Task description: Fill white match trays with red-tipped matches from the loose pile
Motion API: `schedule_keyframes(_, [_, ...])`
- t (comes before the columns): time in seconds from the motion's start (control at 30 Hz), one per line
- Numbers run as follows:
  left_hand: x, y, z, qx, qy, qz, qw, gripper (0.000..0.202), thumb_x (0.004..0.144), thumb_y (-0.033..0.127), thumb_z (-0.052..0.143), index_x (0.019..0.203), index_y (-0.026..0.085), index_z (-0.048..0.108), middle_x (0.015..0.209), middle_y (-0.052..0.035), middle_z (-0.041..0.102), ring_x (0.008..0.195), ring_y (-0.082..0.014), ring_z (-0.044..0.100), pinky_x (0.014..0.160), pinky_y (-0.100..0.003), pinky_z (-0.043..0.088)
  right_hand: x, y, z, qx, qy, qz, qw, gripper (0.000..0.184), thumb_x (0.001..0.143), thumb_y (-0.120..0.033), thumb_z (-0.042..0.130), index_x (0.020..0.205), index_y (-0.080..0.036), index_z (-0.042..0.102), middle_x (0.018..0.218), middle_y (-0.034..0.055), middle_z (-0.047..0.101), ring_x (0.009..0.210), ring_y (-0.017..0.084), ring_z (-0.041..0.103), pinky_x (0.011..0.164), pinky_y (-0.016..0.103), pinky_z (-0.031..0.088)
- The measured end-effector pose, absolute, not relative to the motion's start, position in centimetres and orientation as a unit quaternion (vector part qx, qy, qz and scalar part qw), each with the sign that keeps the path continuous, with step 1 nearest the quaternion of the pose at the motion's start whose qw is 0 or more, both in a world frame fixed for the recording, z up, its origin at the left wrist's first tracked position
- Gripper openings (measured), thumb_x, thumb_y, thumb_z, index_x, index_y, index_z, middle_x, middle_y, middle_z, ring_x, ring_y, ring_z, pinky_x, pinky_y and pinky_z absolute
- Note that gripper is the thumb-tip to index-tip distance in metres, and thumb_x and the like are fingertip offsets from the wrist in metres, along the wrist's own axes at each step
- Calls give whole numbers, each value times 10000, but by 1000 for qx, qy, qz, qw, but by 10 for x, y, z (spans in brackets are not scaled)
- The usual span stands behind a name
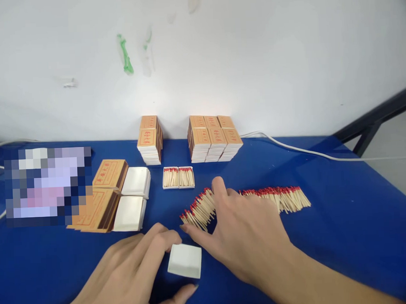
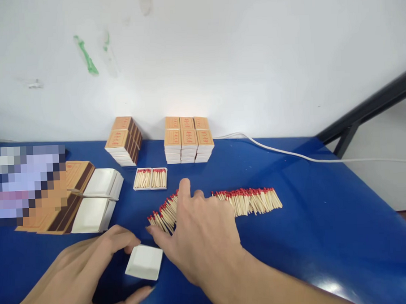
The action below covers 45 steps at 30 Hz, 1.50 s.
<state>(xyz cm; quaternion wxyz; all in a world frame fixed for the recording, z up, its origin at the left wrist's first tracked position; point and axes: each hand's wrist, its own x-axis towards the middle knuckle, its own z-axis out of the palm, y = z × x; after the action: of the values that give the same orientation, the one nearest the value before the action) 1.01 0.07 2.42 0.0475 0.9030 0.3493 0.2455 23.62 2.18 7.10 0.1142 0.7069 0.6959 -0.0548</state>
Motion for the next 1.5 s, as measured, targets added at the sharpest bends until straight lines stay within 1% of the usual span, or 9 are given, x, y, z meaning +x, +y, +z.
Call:
schedule_keyframes(0.1, [9,-1,23,905,354,236,-16,430,1224,606,427,1355,238,606,1095,-48,878,866,-231,908,663,-326,711,240,20,68,702,704,-47,100,578,1076,-790,549,1226,-233,581,774,75,773,736,363,825,587,382,317])
schedule_keyframes(0.23, [7,-3,20,906,355,227,-47,473,1235,625,379,1402,247,610,1112,-42,902,943,-259,916,680,-358,710,249,16,62,690,719,-37,69,436,1127,-668,500,1178,-239,559,732,46,732,682,333,801,580,371,242])
schedule_keyframes(0.43, [7,-4,17,905,355,225,-58,484,1238,630,388,1411,245,626,1135,-32,912,961,-258,916,707,-369,711,260,16,57,680,732,-24,31,256,1112,-498,587,1023,-285,477,788,12,721,627,303,773,563,348,208])
schedule_keyframes(0.77, [9,-2,15,901,362,238,-31,467,1231,619,459,1443,251,654,1158,-21,898,919,-223,905,733,-340,700,279,7,47,605,794,31,-47,295,1080,-345,718,976,-310,444,746,-40,652,534,270,708,513,342,274])
schedule_keyframes(0.97, [10,0,18,894,377,236,55,335,1225,384,522,1503,258,660,1197,-17,825,792,-129,830,689,-277,652,287,2,42,558,822,62,-94,318,1037,-292,806,1017,-300,488,799,-40,654,541,249,689,490,358,358])
schedule_keyframes(1.07, [11,2,20,896,373,232,64,327,1234,343,495,1492,253,673,1182,-11,796,758,-108,802,680,-268,639,288,1,44,549,826,68,-112,349,1012,-235,818,992,-305,476,789,-54,627,529,222,657,480,354,365])
schedule_keyframes(1.23, [10,1,19,901,370,219,54,367,1251,406,485,1527,242,662,1240,-26,795,849,-130,841,735,-276,665,291,-1,47,543,831,52,-107,300,1009,-217,806,993,-296,517,814,-43,617,563,220,660,500,361,371])
schedule_keyframes(1.4, [7,-1,20,907,364,205,51,408,1266,429,455,1588,256,637,1279,-29,798,892,-124,848,778,-247,679,289,2,49,564,819,56,-91,289,1018,-396,849,1032,-273,588,879,-19,624,533,225,638,487,371,356])
schedule_keyframes(1.5, [7,2,23,908,360,208,40,413,1274,414,424,1570,256,665,1267,-34,815,881,-125,856,776,-229,686,286,8,49,571,817,20,-75,239,1056,-395,817,1042,-256,623,947,3,649,573,224,679,505,370,390])
